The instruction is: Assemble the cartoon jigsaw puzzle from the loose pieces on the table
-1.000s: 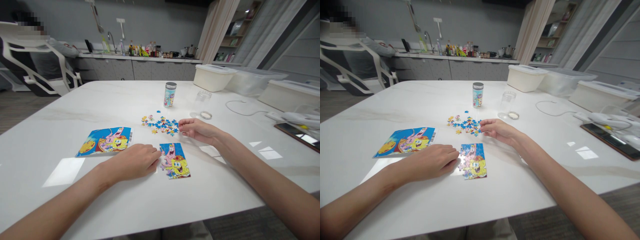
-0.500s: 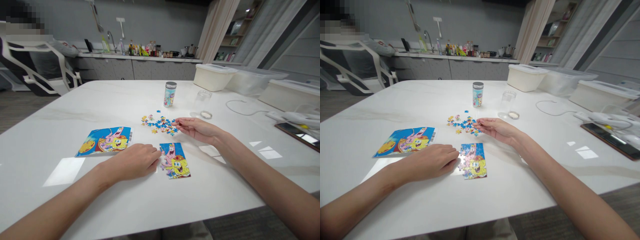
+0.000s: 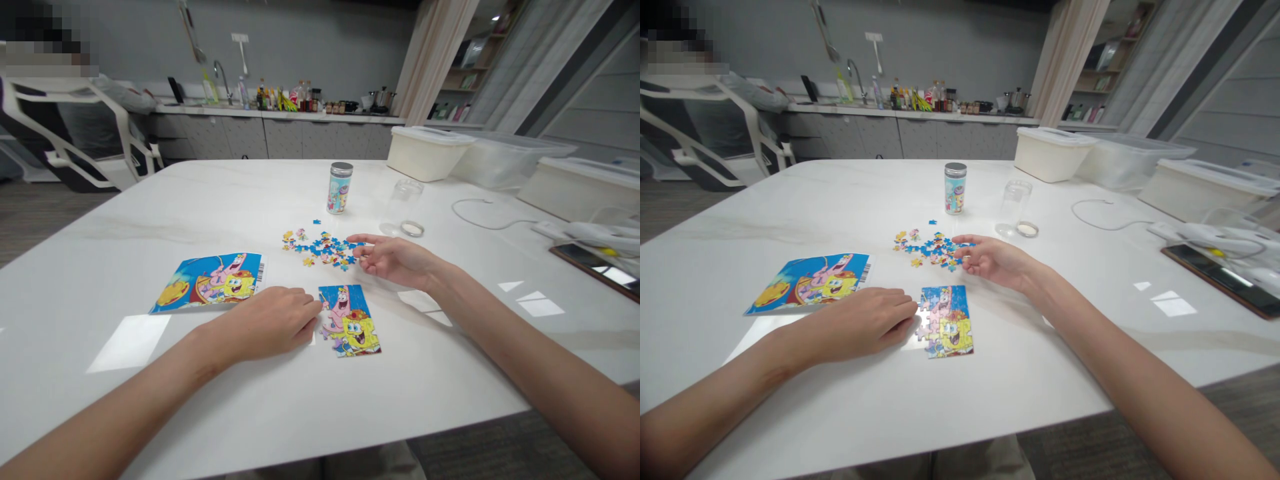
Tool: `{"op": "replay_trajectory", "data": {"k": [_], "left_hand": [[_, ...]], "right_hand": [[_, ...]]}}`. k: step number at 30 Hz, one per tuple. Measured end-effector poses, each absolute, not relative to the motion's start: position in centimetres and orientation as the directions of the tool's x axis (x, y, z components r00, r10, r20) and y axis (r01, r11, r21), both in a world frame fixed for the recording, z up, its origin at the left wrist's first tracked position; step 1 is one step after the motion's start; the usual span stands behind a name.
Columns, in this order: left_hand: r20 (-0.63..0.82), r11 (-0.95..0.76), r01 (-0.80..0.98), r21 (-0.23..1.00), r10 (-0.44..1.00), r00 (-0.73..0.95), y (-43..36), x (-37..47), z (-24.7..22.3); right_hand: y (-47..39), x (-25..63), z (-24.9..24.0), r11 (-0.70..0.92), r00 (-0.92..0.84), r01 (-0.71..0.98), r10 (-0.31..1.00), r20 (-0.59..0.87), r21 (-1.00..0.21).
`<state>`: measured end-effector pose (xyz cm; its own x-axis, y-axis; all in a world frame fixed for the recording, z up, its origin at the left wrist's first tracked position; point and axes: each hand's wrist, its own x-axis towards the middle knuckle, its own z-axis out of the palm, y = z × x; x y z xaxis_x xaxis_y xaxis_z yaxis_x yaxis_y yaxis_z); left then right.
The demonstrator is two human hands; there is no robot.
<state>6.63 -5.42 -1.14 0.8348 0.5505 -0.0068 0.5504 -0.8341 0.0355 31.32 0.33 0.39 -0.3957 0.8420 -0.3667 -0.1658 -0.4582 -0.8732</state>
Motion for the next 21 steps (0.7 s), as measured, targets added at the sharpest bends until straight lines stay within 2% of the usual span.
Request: {"op": "replay_trajectory", "data": {"k": [7, 14, 21], "left_hand": [[0.004, -0.835, 0.548, 0.057, 0.549, 0.836, -5.4, 6.7, -1.1], [-0.016, -0.841, 0.542, 0.013, 0.541, 0.841, -5.4, 6.7, -0.7], [0.001, -0.859, 0.510, -0.055, 0.510, 0.860, -4.8, 6.2, -0.4]], "right_hand": [[0.3, 31.1, 0.1, -0.447, -0.361, -0.171, 0.858, -0.366, -0.878], [0.3, 30.9, -0.1, -0.416, -0.346, -0.163, 0.873, -0.343, -0.895], [1.2, 31.0, -2.2, -0.206, -0.461, -0.234, 0.884, -0.078, -0.950]]}}
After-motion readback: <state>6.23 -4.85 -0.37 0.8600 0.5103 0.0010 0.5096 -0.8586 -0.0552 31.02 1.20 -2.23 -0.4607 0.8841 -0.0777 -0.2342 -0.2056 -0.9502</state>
